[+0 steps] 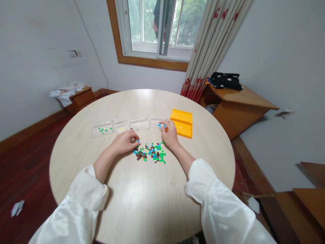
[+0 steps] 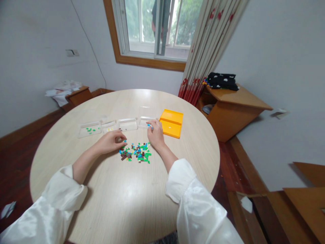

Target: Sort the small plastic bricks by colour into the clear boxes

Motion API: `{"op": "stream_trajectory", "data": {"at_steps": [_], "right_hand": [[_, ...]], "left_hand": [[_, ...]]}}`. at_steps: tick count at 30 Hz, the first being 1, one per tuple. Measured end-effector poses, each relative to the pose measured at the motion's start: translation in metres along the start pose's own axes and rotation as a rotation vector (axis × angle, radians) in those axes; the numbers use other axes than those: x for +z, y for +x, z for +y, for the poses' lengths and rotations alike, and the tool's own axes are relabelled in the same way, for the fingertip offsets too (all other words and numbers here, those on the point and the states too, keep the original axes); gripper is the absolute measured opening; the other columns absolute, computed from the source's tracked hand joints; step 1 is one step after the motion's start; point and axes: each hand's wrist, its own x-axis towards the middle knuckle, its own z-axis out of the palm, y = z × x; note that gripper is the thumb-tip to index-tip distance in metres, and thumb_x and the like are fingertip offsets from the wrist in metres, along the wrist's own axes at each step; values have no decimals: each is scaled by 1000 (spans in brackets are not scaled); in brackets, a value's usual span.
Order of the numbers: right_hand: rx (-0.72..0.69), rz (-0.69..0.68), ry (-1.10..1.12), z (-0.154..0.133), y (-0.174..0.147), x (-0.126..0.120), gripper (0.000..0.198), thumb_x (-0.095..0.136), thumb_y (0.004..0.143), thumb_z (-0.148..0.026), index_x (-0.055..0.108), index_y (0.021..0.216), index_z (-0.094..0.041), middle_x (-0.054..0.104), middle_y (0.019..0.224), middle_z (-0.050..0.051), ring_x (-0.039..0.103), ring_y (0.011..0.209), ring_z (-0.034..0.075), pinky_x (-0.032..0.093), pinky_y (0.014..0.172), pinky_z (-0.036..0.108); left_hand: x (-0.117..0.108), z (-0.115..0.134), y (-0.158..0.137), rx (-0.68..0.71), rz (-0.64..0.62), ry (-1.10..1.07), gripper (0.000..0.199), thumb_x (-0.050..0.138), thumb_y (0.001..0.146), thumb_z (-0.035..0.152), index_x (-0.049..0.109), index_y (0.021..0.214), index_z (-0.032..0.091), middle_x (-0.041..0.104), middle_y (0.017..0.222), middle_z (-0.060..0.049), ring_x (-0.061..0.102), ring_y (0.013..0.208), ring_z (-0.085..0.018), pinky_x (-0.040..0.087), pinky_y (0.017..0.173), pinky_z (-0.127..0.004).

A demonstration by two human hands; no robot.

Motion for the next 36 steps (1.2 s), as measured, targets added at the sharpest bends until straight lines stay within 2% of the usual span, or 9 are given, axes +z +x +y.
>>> {"op": "stream_trajectory", "data": {"at_steps": [6,15,23,30,36], "right_hand": [[-18,-2,-10,1,-1,0,30,43,76,-8,66,90,-19,60,94,8,55,94,23,46,86,38],[-8,-22,4,1,-1,-1,27,44,77,-10,66,90,-19,61,93,8,55,95,25,45,88,42],[-36,-2,-16,-1,-1,0,28,44,76,-8,66,88,-19,62,90,7,57,90,22,47,85,39],[-35,-22,-5,-1,-1,0,26,44,76,-7,65,87,-18,63,90,7,58,91,22,48,83,38],[-42,-33,1,-1,-1,0,27,43,75,-7,65,87,-18,64,89,7,58,88,21,48,82,36]], "left_hand": [[0,2,0,-15,-39,27,18,57,74,28,70,78,17,64,77,-5,57,71,-18,42,67,-29],[2,5,1,23,-17,-33,13,56,72,22,67,73,17,62,70,-3,56,66,-16,43,65,-27],[5,1,2,3,79,-76,15,53,77,27,64,77,17,62,74,-3,55,69,-17,44,66,-28],[8,0,1,-41,116,-155,18,53,78,29,64,83,16,65,75,-4,53,62,-15,42,63,-27],[8,2,2,-87,150,-155,21,51,79,29,66,84,16,64,69,-2,53,60,-14,41,61,-27]]}}
